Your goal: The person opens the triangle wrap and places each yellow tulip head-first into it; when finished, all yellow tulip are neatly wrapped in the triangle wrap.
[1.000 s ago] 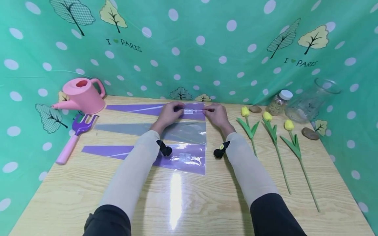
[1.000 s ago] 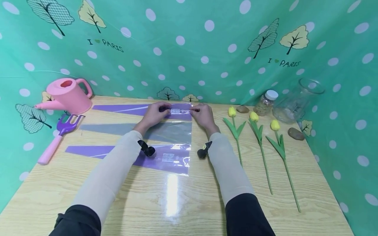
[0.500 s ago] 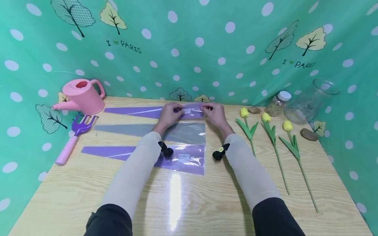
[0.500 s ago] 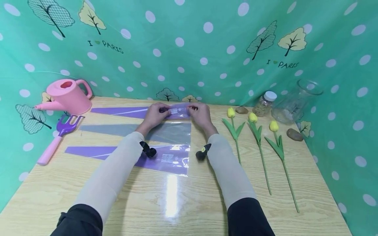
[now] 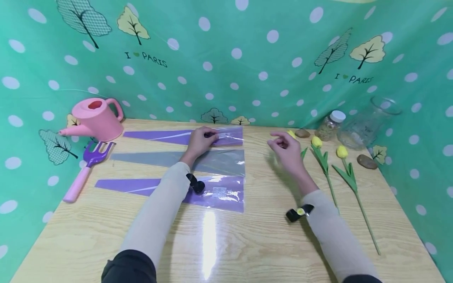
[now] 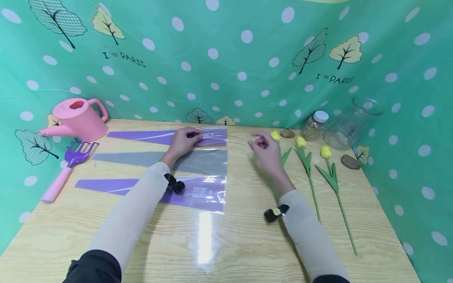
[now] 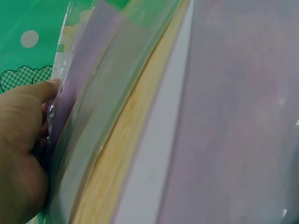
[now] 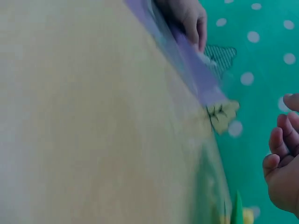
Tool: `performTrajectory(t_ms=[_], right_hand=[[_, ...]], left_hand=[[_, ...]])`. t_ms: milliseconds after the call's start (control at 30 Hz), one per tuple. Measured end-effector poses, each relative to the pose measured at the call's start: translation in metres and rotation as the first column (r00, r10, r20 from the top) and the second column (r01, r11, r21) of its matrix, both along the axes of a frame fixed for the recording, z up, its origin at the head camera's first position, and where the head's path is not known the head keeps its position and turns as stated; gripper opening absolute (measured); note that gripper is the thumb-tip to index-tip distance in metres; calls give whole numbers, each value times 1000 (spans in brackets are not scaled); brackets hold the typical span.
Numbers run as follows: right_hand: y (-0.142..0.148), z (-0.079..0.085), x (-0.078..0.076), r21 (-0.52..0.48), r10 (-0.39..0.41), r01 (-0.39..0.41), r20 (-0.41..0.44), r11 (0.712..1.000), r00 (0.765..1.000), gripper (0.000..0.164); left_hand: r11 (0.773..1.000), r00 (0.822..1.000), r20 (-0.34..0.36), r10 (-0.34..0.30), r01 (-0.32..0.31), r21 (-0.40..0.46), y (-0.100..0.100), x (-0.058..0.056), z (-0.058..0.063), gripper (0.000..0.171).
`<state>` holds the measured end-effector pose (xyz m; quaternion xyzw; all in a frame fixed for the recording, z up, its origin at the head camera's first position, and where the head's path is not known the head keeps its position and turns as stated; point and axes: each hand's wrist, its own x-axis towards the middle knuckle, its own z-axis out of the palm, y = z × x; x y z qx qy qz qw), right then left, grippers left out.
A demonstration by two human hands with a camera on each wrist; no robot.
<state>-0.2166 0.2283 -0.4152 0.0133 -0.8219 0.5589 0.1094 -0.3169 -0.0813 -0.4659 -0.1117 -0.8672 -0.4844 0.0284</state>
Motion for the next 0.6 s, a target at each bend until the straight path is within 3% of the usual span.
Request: performTrajectory(t_ms=[200, 367, 600], right_hand=[[45, -3, 42, 94, -91, 81, 118, 992, 989, 44], [70, -8, 73, 195, -126, 90, 178, 977, 976, 45], [86, -17, 93, 173, -127, 86, 240, 981, 962, 41]], left_hand=[[1000, 1000, -6, 2, -2, -15, -1, 1, -1, 21], [999, 1000, -19, -3, 3, -35, -1, 1, -2, 21], [999, 1000, -24, -1, 0, -45, -1, 2, -1, 22]])
